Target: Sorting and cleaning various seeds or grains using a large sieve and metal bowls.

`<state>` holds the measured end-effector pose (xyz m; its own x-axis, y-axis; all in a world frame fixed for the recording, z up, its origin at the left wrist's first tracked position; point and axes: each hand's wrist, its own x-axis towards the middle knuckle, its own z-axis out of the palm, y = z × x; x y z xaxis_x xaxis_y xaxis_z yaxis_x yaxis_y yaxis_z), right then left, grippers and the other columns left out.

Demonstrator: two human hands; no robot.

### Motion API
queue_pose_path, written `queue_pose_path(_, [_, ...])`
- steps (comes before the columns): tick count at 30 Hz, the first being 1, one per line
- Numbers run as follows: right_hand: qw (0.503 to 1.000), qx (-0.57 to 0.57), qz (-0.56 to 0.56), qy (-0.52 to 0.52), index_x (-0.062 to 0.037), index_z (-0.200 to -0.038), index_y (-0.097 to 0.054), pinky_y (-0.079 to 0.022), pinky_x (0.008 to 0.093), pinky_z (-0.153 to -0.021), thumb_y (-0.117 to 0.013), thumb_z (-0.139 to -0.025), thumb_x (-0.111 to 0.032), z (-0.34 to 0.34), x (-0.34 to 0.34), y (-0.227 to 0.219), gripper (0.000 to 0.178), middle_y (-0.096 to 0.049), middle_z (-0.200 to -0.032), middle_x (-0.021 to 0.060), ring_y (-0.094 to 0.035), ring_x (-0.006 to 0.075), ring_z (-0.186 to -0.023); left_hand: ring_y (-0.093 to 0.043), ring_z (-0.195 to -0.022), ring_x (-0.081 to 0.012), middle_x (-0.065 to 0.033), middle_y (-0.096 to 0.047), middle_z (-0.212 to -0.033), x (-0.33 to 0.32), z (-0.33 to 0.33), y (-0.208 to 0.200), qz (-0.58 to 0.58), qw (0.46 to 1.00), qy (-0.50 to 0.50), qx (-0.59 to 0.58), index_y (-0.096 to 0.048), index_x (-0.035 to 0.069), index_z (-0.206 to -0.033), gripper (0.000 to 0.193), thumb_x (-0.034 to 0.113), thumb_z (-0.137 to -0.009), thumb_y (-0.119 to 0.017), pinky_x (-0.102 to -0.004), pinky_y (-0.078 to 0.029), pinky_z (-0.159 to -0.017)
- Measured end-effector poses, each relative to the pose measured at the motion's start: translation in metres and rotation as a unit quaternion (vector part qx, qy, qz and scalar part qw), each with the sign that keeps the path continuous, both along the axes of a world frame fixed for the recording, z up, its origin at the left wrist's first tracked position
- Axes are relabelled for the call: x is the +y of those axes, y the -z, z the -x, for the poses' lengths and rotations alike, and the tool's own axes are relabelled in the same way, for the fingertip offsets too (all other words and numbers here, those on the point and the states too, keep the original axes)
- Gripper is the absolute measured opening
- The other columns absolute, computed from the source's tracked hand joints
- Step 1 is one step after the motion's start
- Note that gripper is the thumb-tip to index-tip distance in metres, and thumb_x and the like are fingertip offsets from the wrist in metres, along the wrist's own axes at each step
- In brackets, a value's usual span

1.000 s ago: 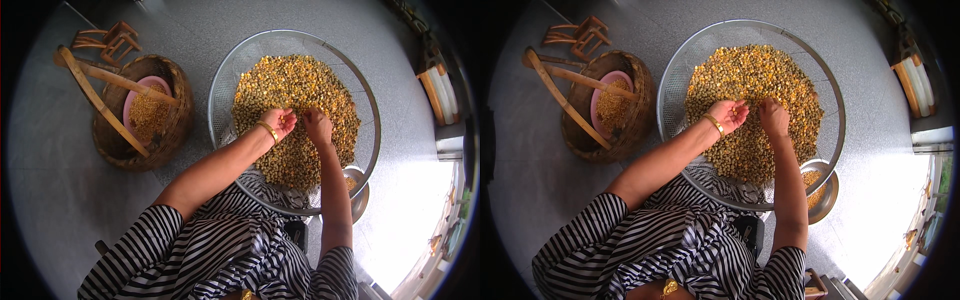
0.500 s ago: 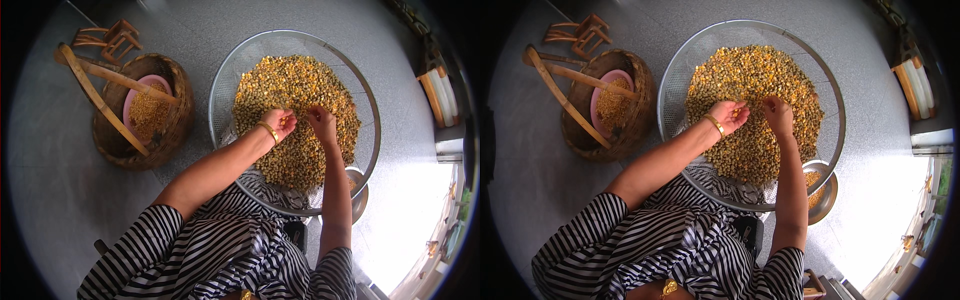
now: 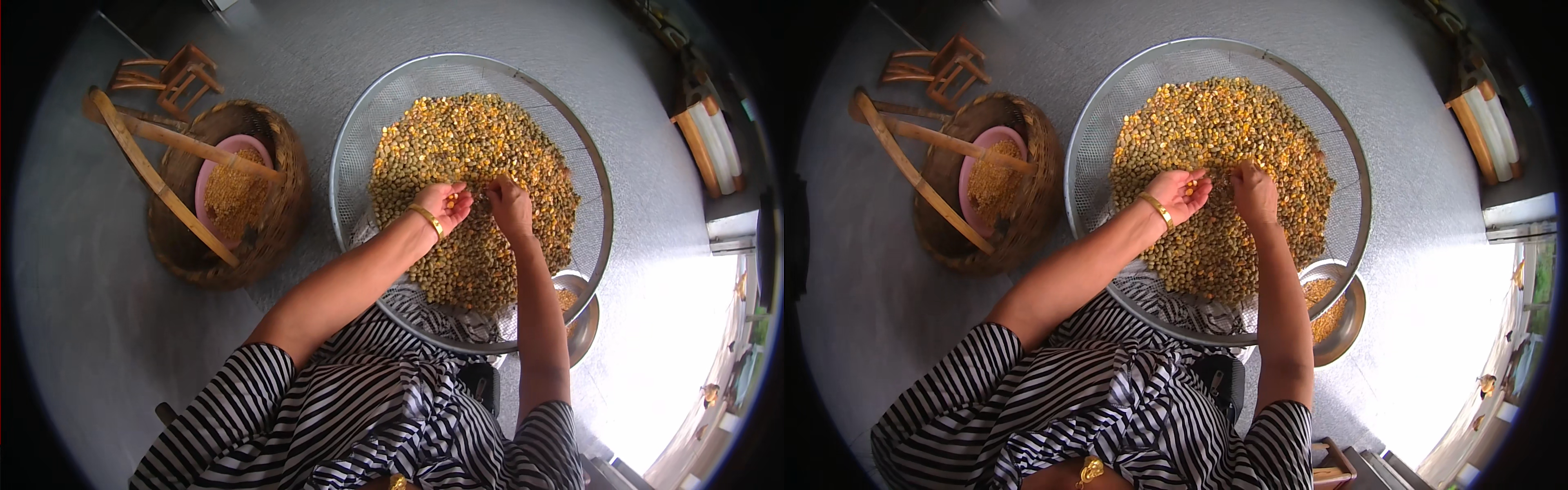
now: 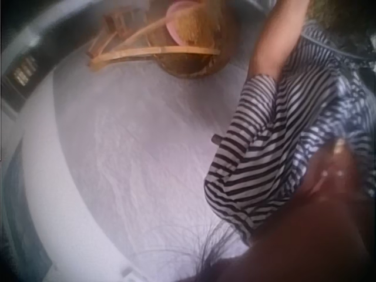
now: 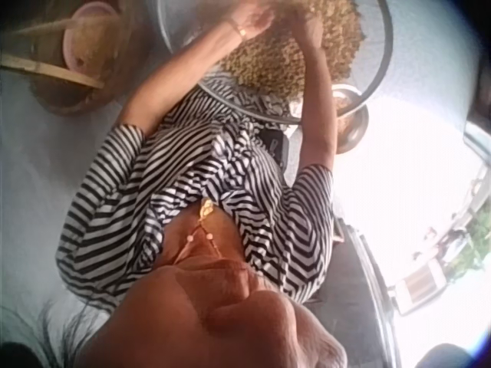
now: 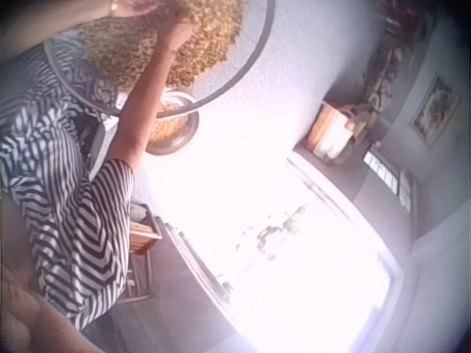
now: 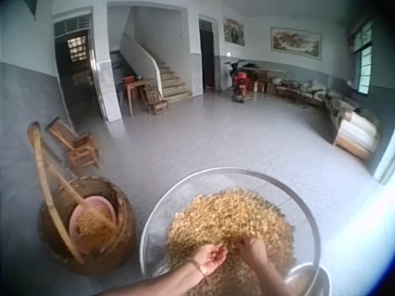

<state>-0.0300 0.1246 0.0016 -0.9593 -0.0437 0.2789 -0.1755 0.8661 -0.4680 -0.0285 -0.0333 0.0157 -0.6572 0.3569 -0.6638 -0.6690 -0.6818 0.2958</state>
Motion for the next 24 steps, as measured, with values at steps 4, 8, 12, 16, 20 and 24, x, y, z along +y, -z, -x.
queue_pose_path(4, [0.986,-0.045,0.156,-0.029,-0.0017,-0.073,-0.053,-0.044,0.0259,-0.056,-0.057,-0.069,-0.01,-0.004,-0.007,-0.027,0.01,-0.058,-0.066,0.0093,-0.057,0.0162,-0.06,-0.051,-0.077,-0.0182,-0.0114,-0.051,-0.085,0.002,0.001,0.002,-0.011,1.0,-0.006,-0.009,-0.049,-0.002,-0.094,0.02,0.011,-0.083,-0.038,-0.029,-0.045,-0.07])
queue_pose_path(8, [0.908,-0.155,0.361,-0.147,-0.0034,-0.079,-0.055,-0.043,0.0251,-0.052,-0.055,-0.074,-0.013,-0.007,-0.02,-0.031,0.011,-0.056,-0.066,0.0031,-0.052,0.0109,-0.058,-0.053,-0.071,-0.0172,-0.0075,-0.052,-0.077,-0.003,0.007,0.016,-0.028,0.999,0.023,0.015,-0.051,0.0,-0.085,0.017,0.012,-0.081,-0.04,-0.0298,-0.047,-0.066])
queue_pose_path(12, [0.997,0.013,0.08,-0.015,-0.005,-0.081,-0.053,-0.045,0.0335,-0.055,-0.055,-0.07,-0.016,-0.002,-0.022,-0.007,0.016,-0.056,-0.071,0.0136,-0.056,0.0269,-0.063,-0.053,-0.075,-0.0184,-0.0079,-0.054,-0.082,-0.009,0.008,0.017,0.032,0.999,0.015,-0.017,-0.053,0.003,-0.091,0.018,0.012,-0.082,-0.04,-0.029,-0.046,-0.064])
queue_pose_path(16, [0.999,-0.007,-0.026,0.034,-0.0035,-0.08,-0.05,-0.045,0.0367,-0.053,-0.05,-0.072,-0.015,-0.003,-0.023,-0.002,0.014,-0.054,-0.076,0.0131,-0.055,0.03,-0.064,-0.054,-0.071,-0.0172,-0.0077,-0.055,-0.083,-0.007,0.01,0.009,0.036,0.998,0.008,-0.047,-0.053,0.005,-0.09,0.017,0.012,-0.083,-0.04,-0.0282,-0.044,-0.062])
queue_pose_path(20, [0.998,-0.012,-0.067,0.006,-0.0013,-0.084,-0.048,-0.044,0.0379,-0.051,-0.046,-0.071,-0.011,0.0,-0.02,-0.002,0.016,-0.051,-0.077,0.0141,-0.055,0.0303,-0.063,-0.054,-0.07,-0.0165,-0.0065,-0.056,-0.081,-0.004,0.01,0.008,0.037,0.998,0.03,-0.05,-0.054,0.006,-0.089,0.017,0.012,-0.082,-0.04,-0.0278,-0.043,-0.061])
queue_pose_path(24, [0.998,-0.047,-0.046,-0.004,-0.001,-0.082,-0.046,-0.044,0.0386,-0.051,-0.046,-0.07,-0.009,-0.001,-0.019,-0.01,0.015,-0.05,-0.077,0.0146,-0.055,0.031,-0.062,-0.053,-0.07,-0.0154,-0.0053,-0.055,-0.08,-0.003,0.01,0.004,0.027,0.996,0.037,-0.078,-0.054,0.007,-0.088,0.017,0.013,-0.082,-0.04,-0.027,-0.042,-0.06])
